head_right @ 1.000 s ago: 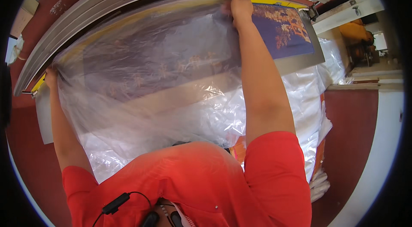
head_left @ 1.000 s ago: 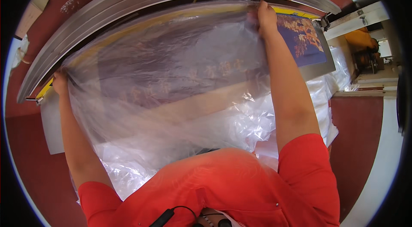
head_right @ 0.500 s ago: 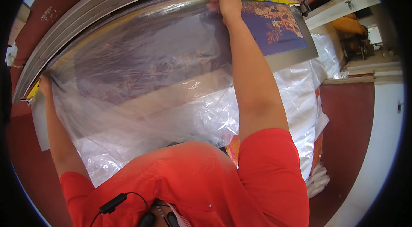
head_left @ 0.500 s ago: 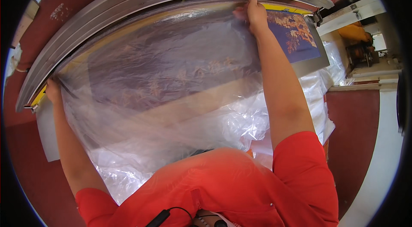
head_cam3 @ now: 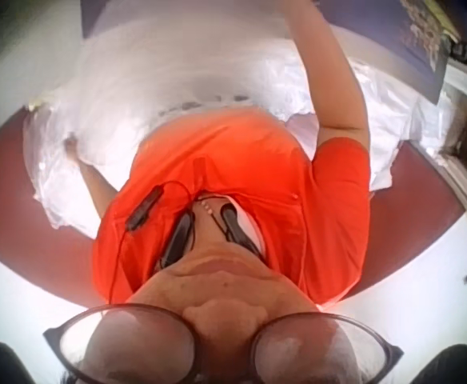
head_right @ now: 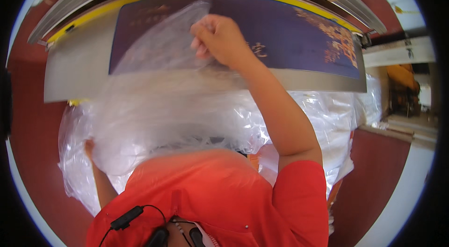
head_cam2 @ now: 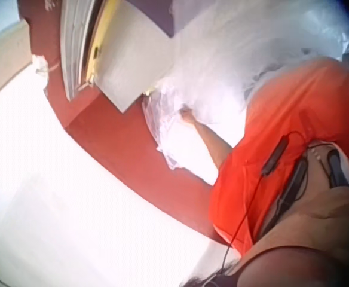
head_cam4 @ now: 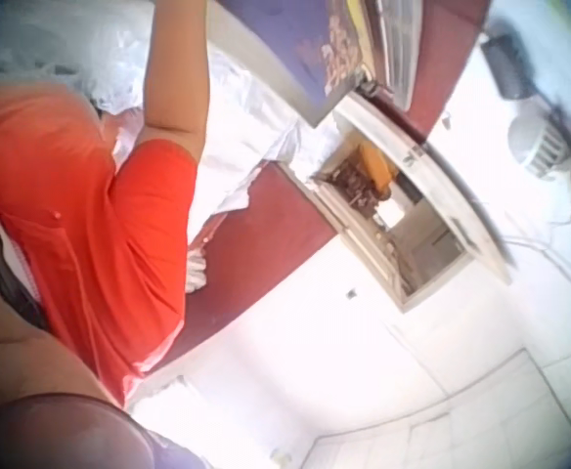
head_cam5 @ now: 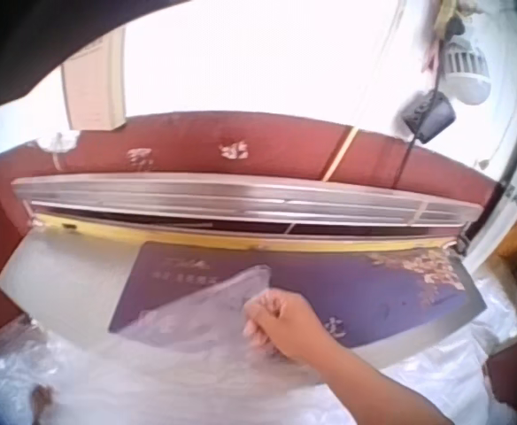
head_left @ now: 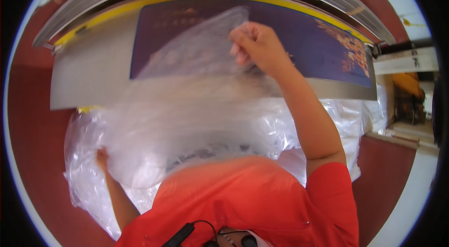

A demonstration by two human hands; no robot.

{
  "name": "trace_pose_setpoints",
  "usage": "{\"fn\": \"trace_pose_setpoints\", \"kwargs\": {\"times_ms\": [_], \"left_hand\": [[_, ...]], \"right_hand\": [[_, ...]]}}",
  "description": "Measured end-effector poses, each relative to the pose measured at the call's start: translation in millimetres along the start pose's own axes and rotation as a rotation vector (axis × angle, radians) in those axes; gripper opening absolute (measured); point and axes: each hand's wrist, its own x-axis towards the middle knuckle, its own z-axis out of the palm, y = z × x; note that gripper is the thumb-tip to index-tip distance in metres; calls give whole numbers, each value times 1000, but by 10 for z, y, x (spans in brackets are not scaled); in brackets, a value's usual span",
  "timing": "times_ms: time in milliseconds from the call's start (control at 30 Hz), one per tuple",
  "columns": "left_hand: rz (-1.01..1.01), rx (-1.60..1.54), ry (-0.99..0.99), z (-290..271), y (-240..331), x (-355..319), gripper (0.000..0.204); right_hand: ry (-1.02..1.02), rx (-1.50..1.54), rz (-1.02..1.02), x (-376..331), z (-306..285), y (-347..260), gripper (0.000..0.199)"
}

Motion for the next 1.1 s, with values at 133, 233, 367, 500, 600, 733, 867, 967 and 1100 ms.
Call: {"fn": "trace_pose_setpoints", "kwargs": {"times_ms": [133, 233, 367, 500, 600, 733, 867, 967, 1100], "left_hand": [[361, 352, -744, -25, 132, -807, 33], [287, -492, -297, -1010, 1564, -692, 27], [793, -1043, -38, -1708, 3153, -725, 29], [790, -1163, -620, -2042, 3564, -569, 28], [691, -1294, -361, -1857, 2954, 395, 32], [211, -1221, -489, -1968, 301, 2213, 36], [50, 376, -140, -2151, -1965, 2789, 34], [227, 1255, -210, -1742, -1393, 3012, 33], [614, 430, 271, -674, 1154, 3344, 27]], "right_hand": [[-133, -173, 92, -247, 505, 53, 16], [-163, -209, 92, -369, 742, 81, 16], [-186, -221, 12, -538, 896, -14, 19], [-118, -506, -166, -790, 771, -39, 24], [-154, -488, 47, -1164, 336, -5, 27], [-155, -917, 105, -1825, -295, 184, 15], [-183, -665, 242, -2492, -1052, 490, 12], [114, -202, 686, -2863, -2077, 299, 25], [638, -875, 116, -3434, -4080, -655, 21]]}}
